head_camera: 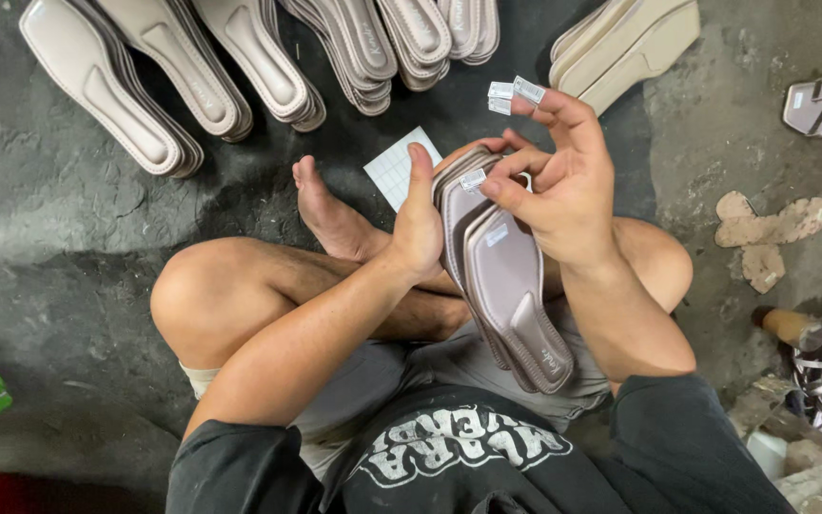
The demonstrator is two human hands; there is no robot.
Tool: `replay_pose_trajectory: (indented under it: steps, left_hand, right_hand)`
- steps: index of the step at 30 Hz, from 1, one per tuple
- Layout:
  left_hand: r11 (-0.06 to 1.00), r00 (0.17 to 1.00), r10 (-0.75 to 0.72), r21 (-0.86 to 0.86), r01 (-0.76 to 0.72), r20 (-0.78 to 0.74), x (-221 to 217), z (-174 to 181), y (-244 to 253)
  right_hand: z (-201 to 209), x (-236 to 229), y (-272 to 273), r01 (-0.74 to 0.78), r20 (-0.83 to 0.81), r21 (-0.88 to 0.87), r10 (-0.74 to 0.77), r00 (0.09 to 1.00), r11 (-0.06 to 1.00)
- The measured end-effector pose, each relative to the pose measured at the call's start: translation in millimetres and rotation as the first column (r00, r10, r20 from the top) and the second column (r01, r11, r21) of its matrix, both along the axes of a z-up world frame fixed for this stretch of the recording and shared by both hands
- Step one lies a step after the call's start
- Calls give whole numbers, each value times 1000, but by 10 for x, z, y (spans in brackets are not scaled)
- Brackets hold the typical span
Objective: The person sits on the floor and applies small adhesive labels to the heel area of shoe insoles. They peel labels from a sheet, press them onto each insole, and stack the labeled insoles into a pile.
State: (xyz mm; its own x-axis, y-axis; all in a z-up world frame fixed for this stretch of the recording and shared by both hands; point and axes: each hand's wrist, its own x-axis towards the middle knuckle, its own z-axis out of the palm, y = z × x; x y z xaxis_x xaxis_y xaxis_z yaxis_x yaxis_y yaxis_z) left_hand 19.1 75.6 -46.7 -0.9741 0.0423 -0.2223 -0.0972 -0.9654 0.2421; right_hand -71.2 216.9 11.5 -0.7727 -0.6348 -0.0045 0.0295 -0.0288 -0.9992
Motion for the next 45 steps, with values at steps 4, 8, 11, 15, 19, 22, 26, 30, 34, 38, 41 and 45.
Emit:
replay_pose_trajectory:
  steps: [4, 8, 11, 15, 19, 22, 26, 30, 34, 38, 41, 45]
  left_hand:
    - [998, 1000, -3, 57, 3, 1, 2, -4, -3]
    - [1000, 999, 15, 18, -14, -39, 23, -2, -14]
    - [999, 998, 11, 32, -9, -58, 41, 3, -20]
    - [999, 999, -27, 45, 28, -35, 47, 7, 0]
    - [999, 999, -42, 19, 42, -18, 42, -30, 63]
    - [999, 998, -38, -34, 39, 47, 24, -43, 87]
    - [998, 998, -60, 6, 60, 34, 31, -37, 70]
    - [998, 998, -69, 5, 69, -12, 40, -12, 58]
    - [990, 992, -108, 100, 101, 67, 33, -5, 94]
    - [994, 996, -87, 67, 86, 9, 27, -5, 93]
    - [997, 999, -43, 64, 45, -32, 32, -7, 14]
    - [998, 998, -56, 17, 56, 25, 35, 34, -35]
  right_hand:
    - [35, 48, -78, 16, -235, 120, 13, 972, 993]
    - [117, 108, -128, 54, -467, 209, 51, 883, 976]
    - [184, 118, -170, 98, -582, 249, 69, 810, 963]
    - [230, 100, -192, 55, -556, 247, 95, 826, 967]
    - [199, 102, -137, -20, -383, 200, 97, 919, 980]
    - [181, 85, -107, -40, -238, 106, 64, 969, 994]
    - [193, 32, -85, 101, -235, 120, -70, 969, 988]
    - [159, -74, -46, -28, -265, 280, 105, 958, 960]
    - [44, -171, -27, -2, 82, 149, -11, 997, 989]
    - [15, -216, -57, -75, 195, 126, 49, 980, 989]
    - [50, -143, -126, -142, 198, 98, 121, 973, 985]
    - [116, 28, -200, 117, -44, 108, -113, 993, 987]
